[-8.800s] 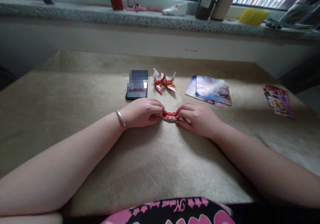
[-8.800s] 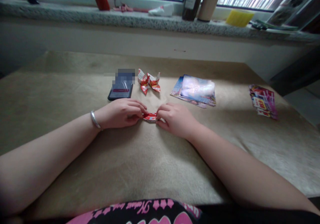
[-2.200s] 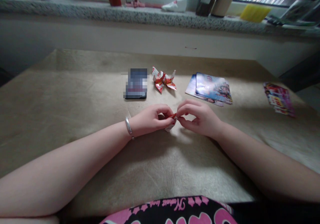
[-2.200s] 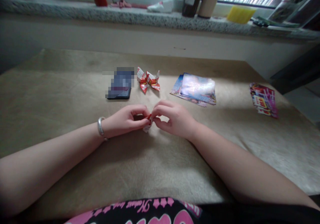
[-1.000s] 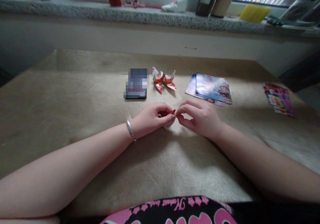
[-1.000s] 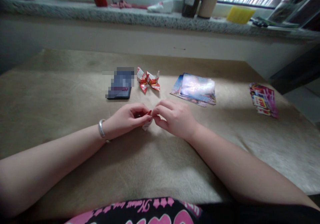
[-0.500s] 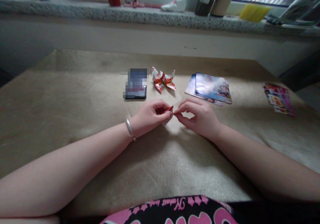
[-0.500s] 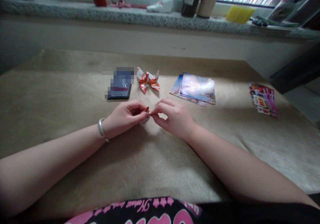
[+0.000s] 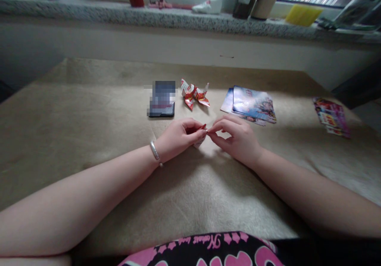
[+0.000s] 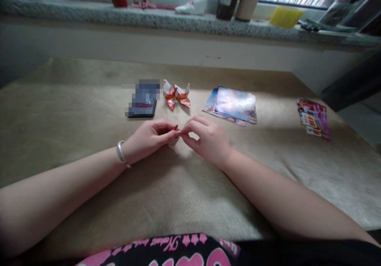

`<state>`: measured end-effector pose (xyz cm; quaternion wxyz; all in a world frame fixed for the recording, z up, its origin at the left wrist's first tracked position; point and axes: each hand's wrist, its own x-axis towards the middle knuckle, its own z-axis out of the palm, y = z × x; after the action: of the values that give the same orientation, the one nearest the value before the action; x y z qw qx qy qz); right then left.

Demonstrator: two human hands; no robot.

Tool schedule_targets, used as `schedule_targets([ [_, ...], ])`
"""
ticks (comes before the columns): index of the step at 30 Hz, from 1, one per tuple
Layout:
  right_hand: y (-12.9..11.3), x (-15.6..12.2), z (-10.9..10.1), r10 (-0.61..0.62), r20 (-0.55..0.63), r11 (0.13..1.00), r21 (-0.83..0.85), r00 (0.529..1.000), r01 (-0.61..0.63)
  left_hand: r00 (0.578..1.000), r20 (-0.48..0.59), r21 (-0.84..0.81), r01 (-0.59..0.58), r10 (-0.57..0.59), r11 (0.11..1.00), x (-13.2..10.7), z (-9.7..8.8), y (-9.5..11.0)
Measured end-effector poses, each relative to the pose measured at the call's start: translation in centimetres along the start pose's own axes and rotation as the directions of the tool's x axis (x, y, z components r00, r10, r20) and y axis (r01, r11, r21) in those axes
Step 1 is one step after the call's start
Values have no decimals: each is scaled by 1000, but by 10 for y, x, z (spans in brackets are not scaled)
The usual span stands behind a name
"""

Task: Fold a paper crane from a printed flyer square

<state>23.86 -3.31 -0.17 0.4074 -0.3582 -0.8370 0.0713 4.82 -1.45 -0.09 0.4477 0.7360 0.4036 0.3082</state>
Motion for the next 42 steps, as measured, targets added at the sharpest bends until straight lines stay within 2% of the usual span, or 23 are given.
schedule_targets([
  [8, 1, 0, 2, 83, 16, 994, 62, 996, -84, 998, -60, -89, 16, -22, 996, 0, 2, -1],
  [20, 2, -2, 4, 74, 28, 996, 38, 997, -75, 997, -37, -177, 56, -63, 983, 1, 4, 0],
  [25, -2, -1, 2, 134, 53, 989, 63, 990, -137, 998, -12, -223, 65, -69, 973, 1, 5, 1],
  [30, -8, 0, 2, 196, 81, 977, 65, 977, -201, 996, -15, -195, 80, -84, 977, 1, 4, 5],
  [35, -12, 0, 4, 216, 92, 975, 36, 972, -220, 998, -52, -110, 36, -42, 993, 0, 4, 6],
  [40, -9, 0, 6, 269, 96, 957, 82, 958, -277, 999, -40, -201, 3, -11, 979, 1, 4, 3],
  [42, -7, 1, 6, 319, 88, 936, 125, 944, -328, 998, -59, -191, -34, 23, 981, 1, 3, 1],
])
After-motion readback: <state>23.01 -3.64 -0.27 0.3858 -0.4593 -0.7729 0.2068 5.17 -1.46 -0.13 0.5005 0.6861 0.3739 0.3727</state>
